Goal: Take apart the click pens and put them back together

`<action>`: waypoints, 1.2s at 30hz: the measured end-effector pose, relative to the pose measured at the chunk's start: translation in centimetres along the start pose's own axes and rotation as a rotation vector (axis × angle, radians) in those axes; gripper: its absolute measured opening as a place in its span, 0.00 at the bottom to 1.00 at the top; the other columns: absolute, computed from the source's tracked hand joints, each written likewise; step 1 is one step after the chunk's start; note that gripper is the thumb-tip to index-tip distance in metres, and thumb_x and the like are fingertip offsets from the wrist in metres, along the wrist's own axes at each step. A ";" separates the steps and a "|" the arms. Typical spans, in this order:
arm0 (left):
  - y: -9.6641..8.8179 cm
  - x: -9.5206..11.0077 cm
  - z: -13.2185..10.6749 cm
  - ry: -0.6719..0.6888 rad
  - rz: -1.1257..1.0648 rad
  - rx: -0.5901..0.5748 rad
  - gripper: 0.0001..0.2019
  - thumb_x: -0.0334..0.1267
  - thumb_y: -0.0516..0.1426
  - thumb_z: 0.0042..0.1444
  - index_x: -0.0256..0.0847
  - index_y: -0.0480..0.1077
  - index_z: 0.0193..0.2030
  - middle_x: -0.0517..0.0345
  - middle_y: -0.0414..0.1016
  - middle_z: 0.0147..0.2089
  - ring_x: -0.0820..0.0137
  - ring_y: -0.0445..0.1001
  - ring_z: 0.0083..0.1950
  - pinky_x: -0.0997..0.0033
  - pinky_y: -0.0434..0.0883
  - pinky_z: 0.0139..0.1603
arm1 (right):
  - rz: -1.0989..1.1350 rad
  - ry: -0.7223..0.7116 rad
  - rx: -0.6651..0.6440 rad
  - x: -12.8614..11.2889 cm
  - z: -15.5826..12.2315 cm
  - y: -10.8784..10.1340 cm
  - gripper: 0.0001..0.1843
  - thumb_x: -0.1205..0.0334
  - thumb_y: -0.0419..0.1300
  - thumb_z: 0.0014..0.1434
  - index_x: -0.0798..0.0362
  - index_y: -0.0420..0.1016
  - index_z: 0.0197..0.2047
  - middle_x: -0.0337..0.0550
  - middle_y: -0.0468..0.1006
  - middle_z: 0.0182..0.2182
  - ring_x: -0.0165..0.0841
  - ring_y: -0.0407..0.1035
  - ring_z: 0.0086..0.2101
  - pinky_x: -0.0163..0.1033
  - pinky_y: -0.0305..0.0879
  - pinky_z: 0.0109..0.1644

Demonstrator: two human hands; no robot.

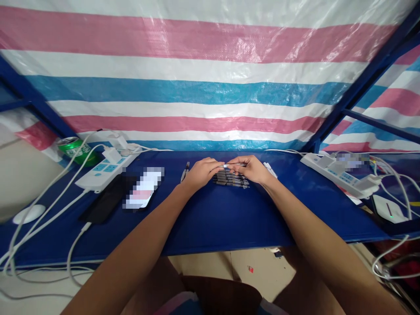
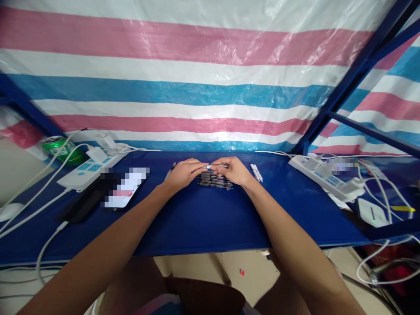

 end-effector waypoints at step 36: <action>0.6 -0.6 -0.5 -0.021 0.153 -0.143 0.24 0.44 0.46 0.77 0.42 0.69 0.73 0.50 0.77 0.66 0.58 0.76 0.64 0.60 0.70 0.67 | -0.009 0.009 -0.014 -0.2 0.0 -0.9 0.21 0.41 0.69 0.62 0.50 0.78 0.43 0.42 0.83 0.35 0.31 0.73 0.27 0.40 0.73 0.35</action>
Point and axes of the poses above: each hand's wrist, its own z-axis towards the middle knuckle, its own y-axis out of the palm, x = y × z, the point moved 9 cm from there along z, towards the middle knuckle
